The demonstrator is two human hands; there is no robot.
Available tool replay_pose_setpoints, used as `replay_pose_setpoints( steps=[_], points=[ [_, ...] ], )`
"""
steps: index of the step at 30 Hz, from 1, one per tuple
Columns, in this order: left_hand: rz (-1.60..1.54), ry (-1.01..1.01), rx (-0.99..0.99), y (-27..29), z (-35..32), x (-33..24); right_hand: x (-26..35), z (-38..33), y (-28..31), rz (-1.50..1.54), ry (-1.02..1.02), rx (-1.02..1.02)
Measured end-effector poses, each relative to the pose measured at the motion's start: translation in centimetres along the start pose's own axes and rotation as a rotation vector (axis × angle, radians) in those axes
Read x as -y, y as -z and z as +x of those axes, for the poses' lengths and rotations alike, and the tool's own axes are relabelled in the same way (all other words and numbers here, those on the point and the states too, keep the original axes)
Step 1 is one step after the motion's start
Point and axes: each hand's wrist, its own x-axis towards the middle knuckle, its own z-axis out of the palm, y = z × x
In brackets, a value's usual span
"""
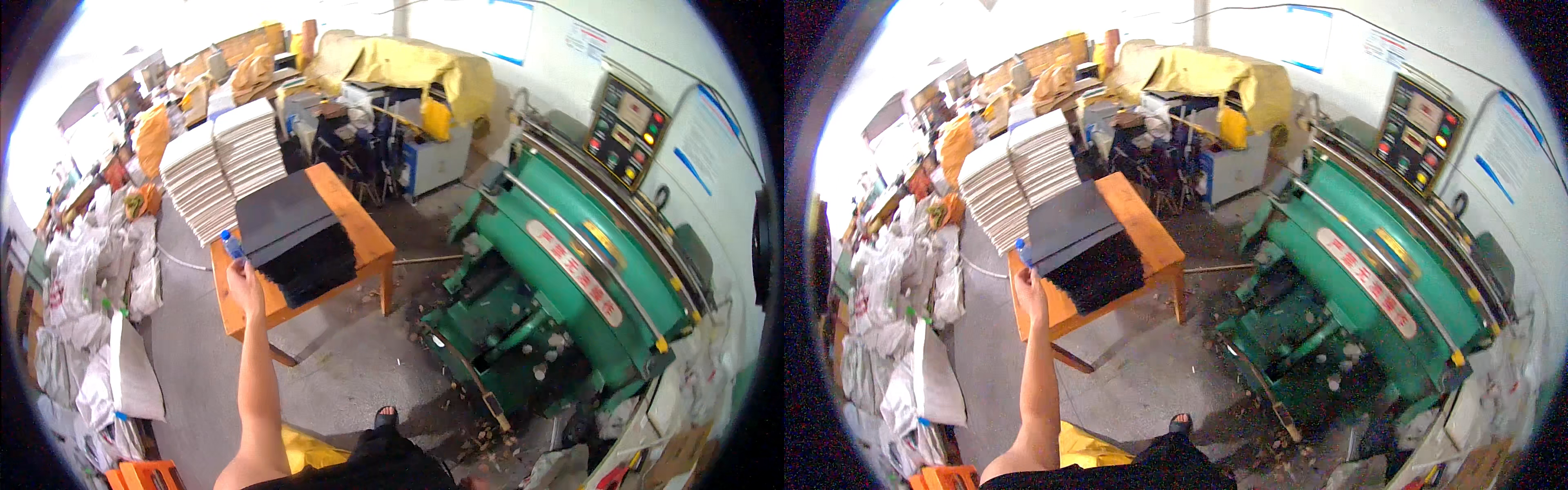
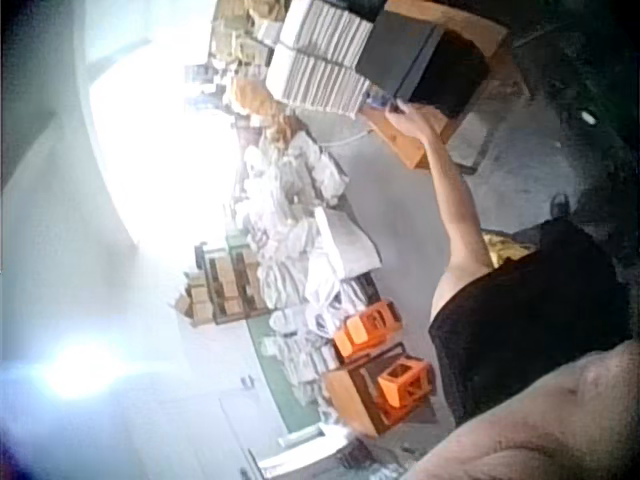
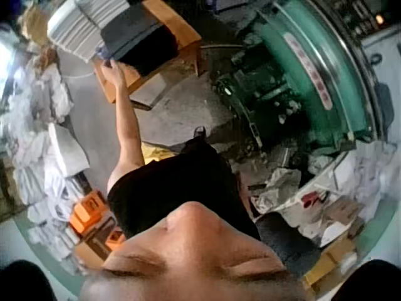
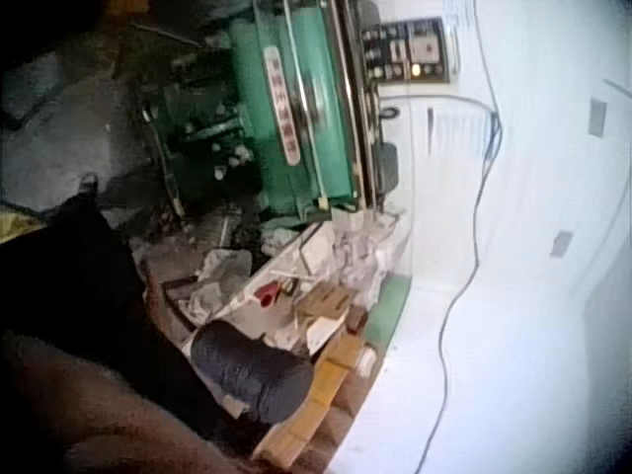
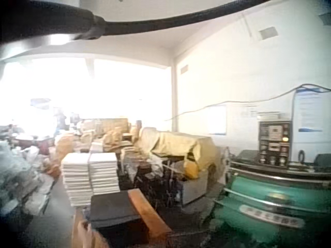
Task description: The person places black square and circular sheets onto a metal press machine plate, allows the machine to press them, and then removes the processed sheets.
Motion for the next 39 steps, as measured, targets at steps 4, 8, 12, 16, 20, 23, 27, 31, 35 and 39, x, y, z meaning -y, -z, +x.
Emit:
replay_pose_setpoints(
  steps=[4, 8, 12, 16, 20, 23, 27, 31, 35, 39],
  points=[
    [0.373, 0.150, 0.232, -3.3, 6.4, 2.8, 7.1, 0.9, -0.5, 0.033, 0.014, -0.066],
    [-0.217, 0.517, 0.400, -3.9, 9.0, 5.7, 11.7, 0.6, -1.3, 0.103, 0.018, -0.140],
    [-0.380, 0.612, 0.312, -2.6, 8.3, 4.6, 10.6, 1.1, -2.1, 0.066, 0.009, -0.058],
    [-0.872, 0.705, 0.481, 3.7, 2.5, 2.0, 8.2, -0.4, -2.6, -0.038, -0.021, -0.015],
    [-0.915, 0.905, 0.427, 8.7, 1.5, -0.9, 6.2, -1.0, -2.5, -0.163, 0.001, 0.065],
    [-0.751, 0.632, 0.362, 6.2, 5.3, 1.6, 4.8, -1.3, -1.5, -0.399, 0.168, 0.062],
    [-0.905, 0.459, 0.566, -1.0, 4.4, -3.6, 6.5, 0.6, -1.4, -0.232, 0.422, -0.160],
    [-1.004, 0.740, 0.646, -5.0, 0.3, -8.0, 28.2, -13.8, -4.4, -0.355, 0.829, -0.091],
    [-1.142, 0.737, 1.022, -8.2, -10.4, -13.9, 38.1, -24.7, -1.3, 0.379, 0.976, 0.229],
    [-0.943, 0.936, 1.261, -7.6, -18.1, -17.2, 44.4, -21.9, 7.1, 0.748, 1.087, -0.075]
  ],
)
